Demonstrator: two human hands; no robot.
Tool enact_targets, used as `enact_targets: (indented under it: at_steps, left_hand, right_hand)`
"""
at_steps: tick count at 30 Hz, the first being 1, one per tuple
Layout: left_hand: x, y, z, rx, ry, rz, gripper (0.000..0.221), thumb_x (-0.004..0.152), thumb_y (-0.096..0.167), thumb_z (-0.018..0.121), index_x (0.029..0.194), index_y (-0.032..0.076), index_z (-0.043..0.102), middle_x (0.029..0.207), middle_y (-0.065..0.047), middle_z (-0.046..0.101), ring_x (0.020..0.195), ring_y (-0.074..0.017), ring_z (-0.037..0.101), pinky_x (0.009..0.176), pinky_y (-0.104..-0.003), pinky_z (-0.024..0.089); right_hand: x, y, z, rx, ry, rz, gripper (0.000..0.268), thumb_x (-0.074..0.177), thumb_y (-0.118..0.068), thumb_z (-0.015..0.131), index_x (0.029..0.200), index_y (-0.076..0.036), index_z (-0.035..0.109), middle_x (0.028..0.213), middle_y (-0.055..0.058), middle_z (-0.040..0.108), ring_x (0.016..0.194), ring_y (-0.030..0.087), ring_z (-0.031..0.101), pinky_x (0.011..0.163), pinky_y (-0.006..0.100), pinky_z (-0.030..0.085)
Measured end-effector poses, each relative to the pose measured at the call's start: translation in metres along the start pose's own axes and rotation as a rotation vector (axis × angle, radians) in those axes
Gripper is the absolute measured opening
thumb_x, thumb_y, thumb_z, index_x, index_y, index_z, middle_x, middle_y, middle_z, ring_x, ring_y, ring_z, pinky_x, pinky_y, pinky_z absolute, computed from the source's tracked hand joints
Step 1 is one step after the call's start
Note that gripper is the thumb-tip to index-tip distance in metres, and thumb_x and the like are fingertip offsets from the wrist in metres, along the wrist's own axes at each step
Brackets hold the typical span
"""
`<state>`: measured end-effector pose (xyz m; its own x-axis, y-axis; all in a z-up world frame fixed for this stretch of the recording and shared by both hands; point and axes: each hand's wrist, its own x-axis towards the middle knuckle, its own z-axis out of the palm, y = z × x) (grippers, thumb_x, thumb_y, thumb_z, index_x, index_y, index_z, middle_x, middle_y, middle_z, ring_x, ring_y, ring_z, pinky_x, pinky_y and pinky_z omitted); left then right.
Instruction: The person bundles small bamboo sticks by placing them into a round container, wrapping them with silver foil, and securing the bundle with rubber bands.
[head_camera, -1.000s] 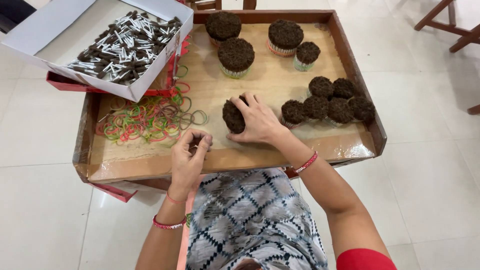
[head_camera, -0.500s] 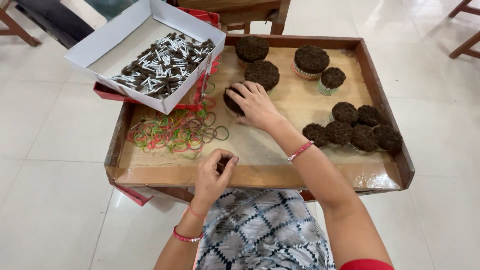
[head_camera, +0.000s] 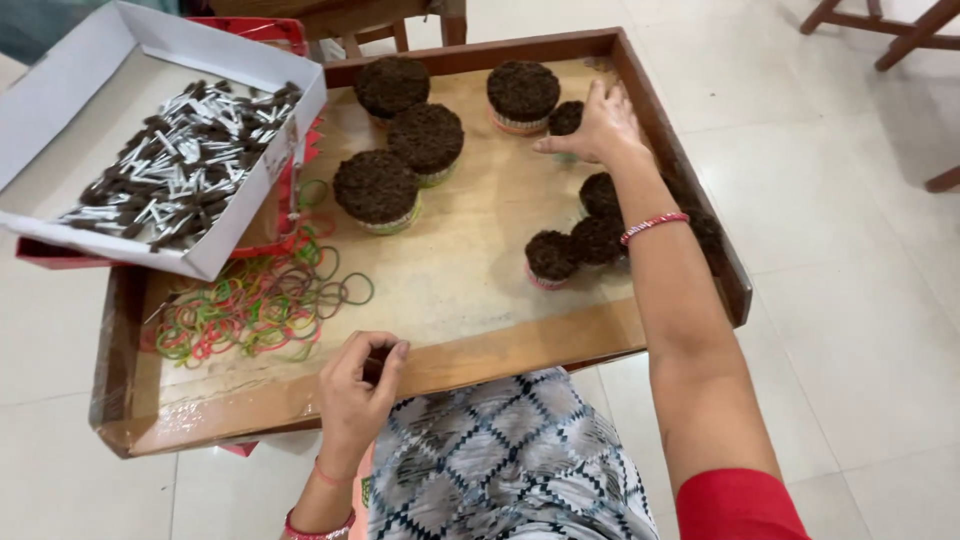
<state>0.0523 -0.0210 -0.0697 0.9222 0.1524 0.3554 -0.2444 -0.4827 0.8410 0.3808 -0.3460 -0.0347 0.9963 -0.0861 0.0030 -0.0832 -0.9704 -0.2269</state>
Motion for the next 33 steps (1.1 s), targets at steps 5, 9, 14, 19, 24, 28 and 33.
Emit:
enact_targets:
  at_steps: [5, 9, 14, 19, 24, 28, 33]
  left_hand:
    - [0.000, 0.000, -0.001, 0.026, 0.013, -0.008, 0.013, 0.093, 0.012, 0.073, 0.091, 0.001, 0.068, 0.079, -0.006, 0.067, 0.063, -0.0120, 0.062, 0.060, -0.026, 0.050]
    - [-0.003, 0.003, -0.003, 0.078, 0.006, 0.015, 0.013, 0.094, 0.011, 0.074, 0.091, 0.000, 0.068, 0.080, -0.006, 0.067, 0.066, -0.0115, 0.062, 0.061, -0.026, 0.049]
    - [-0.003, -0.010, -0.001, -0.059, -0.035, -0.114, 0.013, 0.096, 0.012, 0.074, 0.098, 0.001, 0.069, 0.082, -0.005, 0.069, 0.068, -0.0102, 0.062, 0.062, -0.024, 0.050]
    - [0.013, -0.003, 0.008, -0.200, -0.076, -0.160, 0.031, 0.097, 0.017, 0.072, 0.122, 0.001, 0.064, 0.108, -0.010, 0.072, 0.095, -0.0153, 0.072, 0.082, -0.027, 0.058]
    - [0.039, 0.013, 0.046, 0.128, -0.210, 0.203, 0.089, 0.077, 0.014, 0.085, 0.150, -0.001, 0.037, 0.143, -0.026, 0.052, 0.132, -0.0412, 0.053, 0.112, -0.045, 0.044]
    - [0.064, 0.001, 0.063, 0.067, -0.226, 0.182, 0.083, 0.078, 0.008, 0.081, 0.149, 0.000, 0.038, 0.144, -0.025, 0.054, 0.132, -0.0406, 0.056, 0.112, -0.043, 0.044]
    - [0.086, -0.012, 0.056, 0.108, -0.292, 0.157, 0.079, 0.079, 0.001, 0.072, 0.150, 0.003, 0.038, 0.141, -0.024, 0.058, 0.134, -0.0402, 0.056, 0.112, -0.043, 0.044]
  right_hand:
    - [0.016, -0.003, 0.035, -0.023, -0.084, -0.049, 0.111, 0.066, -0.060, 0.092, 0.141, 0.004, 0.042, 0.142, 0.025, 0.050, 0.131, 0.037, 0.051, 0.108, 0.046, 0.045]
    - [-0.056, -0.052, 0.027, -0.017, -0.182, -0.313, 0.077, 0.071, -0.044, 0.088, 0.122, 0.002, 0.054, 0.119, 0.024, 0.068, 0.113, 0.038, 0.066, 0.097, 0.045, 0.054]
    - [-0.171, -0.072, 0.019, 0.280, -0.172, -0.703, 0.081, 0.075, -0.044, 0.088, 0.130, 0.002, 0.050, 0.125, 0.025, 0.062, 0.119, 0.039, 0.060, 0.100, 0.046, 0.049]
    - [-0.265, -0.015, -0.002, 0.665, -0.060, -0.644, 0.082, 0.085, -0.040, 0.085, 0.145, 0.001, 0.046, 0.137, 0.021, 0.058, 0.126, 0.031, 0.062, 0.110, 0.041, 0.052]
    - [-0.284, 0.027, 0.049, 0.631, 0.222, -0.160, 0.107, 0.077, -0.036, 0.091, 0.153, 0.003, 0.027, 0.147, 0.025, 0.040, 0.134, 0.039, 0.049, 0.114, 0.048, 0.045]
    - [-0.254, 0.022, 0.053, 0.588, 0.242, -0.137, 0.128, 0.073, -0.037, 0.096, 0.158, 0.006, 0.011, 0.152, 0.031, 0.030, 0.142, 0.046, 0.036, 0.117, 0.053, 0.036]
    - [-0.209, 0.018, 0.051, 0.674, 0.128, -0.409, 0.139, 0.064, -0.038, 0.099, 0.158, 0.006, 0.006, 0.158, 0.031, 0.030, 0.148, 0.044, 0.033, 0.122, 0.049, 0.031]
